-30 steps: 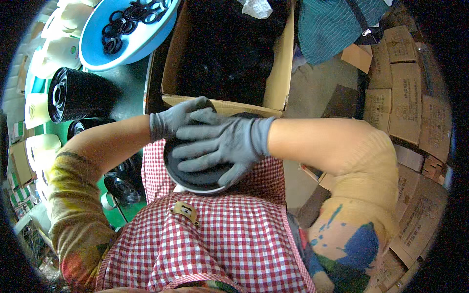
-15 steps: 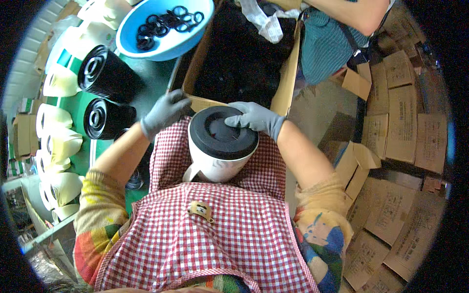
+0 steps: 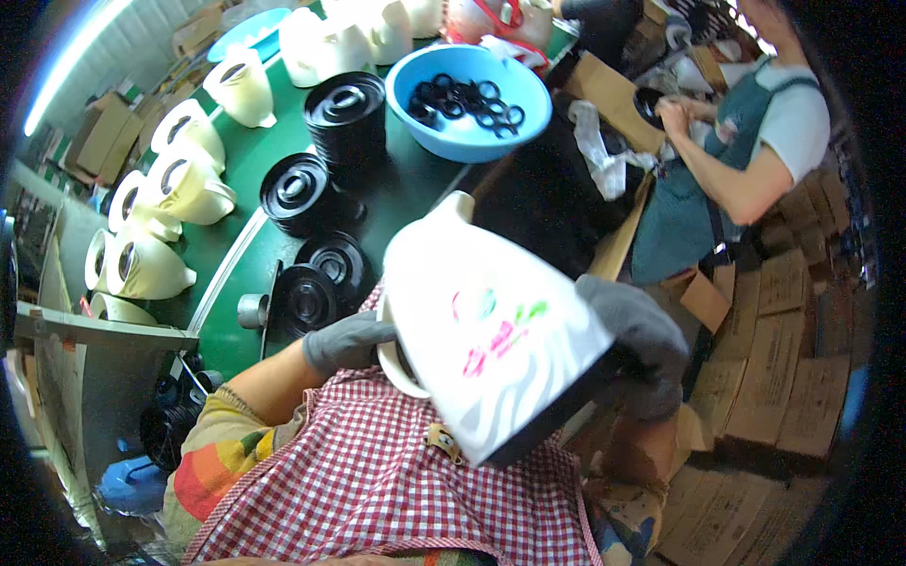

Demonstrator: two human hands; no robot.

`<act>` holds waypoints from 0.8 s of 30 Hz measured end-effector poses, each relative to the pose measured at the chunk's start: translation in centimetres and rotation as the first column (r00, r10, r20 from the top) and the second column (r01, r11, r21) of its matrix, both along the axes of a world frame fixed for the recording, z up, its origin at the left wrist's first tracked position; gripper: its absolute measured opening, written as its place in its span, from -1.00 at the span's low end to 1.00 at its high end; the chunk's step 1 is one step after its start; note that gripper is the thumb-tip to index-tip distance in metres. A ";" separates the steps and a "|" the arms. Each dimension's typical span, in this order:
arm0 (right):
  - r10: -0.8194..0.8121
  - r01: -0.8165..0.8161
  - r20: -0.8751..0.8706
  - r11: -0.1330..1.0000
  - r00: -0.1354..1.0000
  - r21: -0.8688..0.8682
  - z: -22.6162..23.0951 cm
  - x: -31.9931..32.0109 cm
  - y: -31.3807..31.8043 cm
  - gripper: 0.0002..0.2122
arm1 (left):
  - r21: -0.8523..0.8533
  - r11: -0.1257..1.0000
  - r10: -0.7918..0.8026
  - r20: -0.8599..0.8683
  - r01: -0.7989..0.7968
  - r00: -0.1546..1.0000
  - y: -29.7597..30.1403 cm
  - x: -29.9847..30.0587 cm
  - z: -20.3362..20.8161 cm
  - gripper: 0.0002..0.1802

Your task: The person assembles white electric kettles by placing black lids onto the kettle bodies. They pick up each kettle, align and press the lid into place, then set the finished unit aside on the table.

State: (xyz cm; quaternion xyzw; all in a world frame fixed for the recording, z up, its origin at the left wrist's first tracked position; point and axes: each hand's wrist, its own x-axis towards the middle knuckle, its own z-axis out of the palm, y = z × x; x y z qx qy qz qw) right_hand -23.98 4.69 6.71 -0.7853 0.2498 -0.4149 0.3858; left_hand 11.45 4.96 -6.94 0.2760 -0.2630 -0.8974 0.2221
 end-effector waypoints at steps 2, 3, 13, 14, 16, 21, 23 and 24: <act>0.062 -0.126 -0.212 0.944 0.975 -0.304 1.7 2.5 -1.8 -0.51 | 0.228 0.893 0.413 -0.069 -0.388 0.908 2.1 2.8 4.0 -0.44; 0.003 -0.066 -0.177 0.935 0.984 -0.348 1.0 4.1 -2.4 -0.47 | 0.091 0.857 0.513 -0.038 -0.508 0.858 2.5 5.1 4.4 -0.42; -0.214 0.212 -0.047 0.876 0.976 0.433 -12.5 8.7 -8.0 -0.57 | -0.877 0.181 0.943 0.026 -0.445 0.333 -8.3 23.3 11.1 -0.48; -0.217 0.217 -0.054 0.859 0.975 0.464 -14.0 8.9 -8.0 -0.57 | -0.870 0.152 0.959 0.014 -0.469 0.285 -11.9 24.1 11.0 -0.61; -0.214 0.250 -0.131 0.858 0.968 0.448 -17.8 8.0 -8.0 -0.57 | -0.865 0.244 0.940 0.100 -0.438 0.326 -19.3 26.4 9.0 -0.76; -0.288 0.385 -0.255 0.727 0.923 0.569 -20.8 6.2 -7.2 -0.57 | -0.831 0.329 0.939 0.338 -0.448 0.063 -33.4 28.0 -0.5 -0.69; -0.330 0.458 -0.317 0.679 0.889 0.574 -21.7 4.5 -6.9 -0.57 | -0.927 0.305 0.941 0.329 -0.220 -0.081 -37.0 28.2 -3.5 -0.64; -0.350 0.493 -0.348 0.660 0.870 0.567 -22.1 3.7 -6.7 -0.57 | -0.912 0.309 0.938 0.340 -0.269 -0.075 -38.1 28.0 -4.1 -0.62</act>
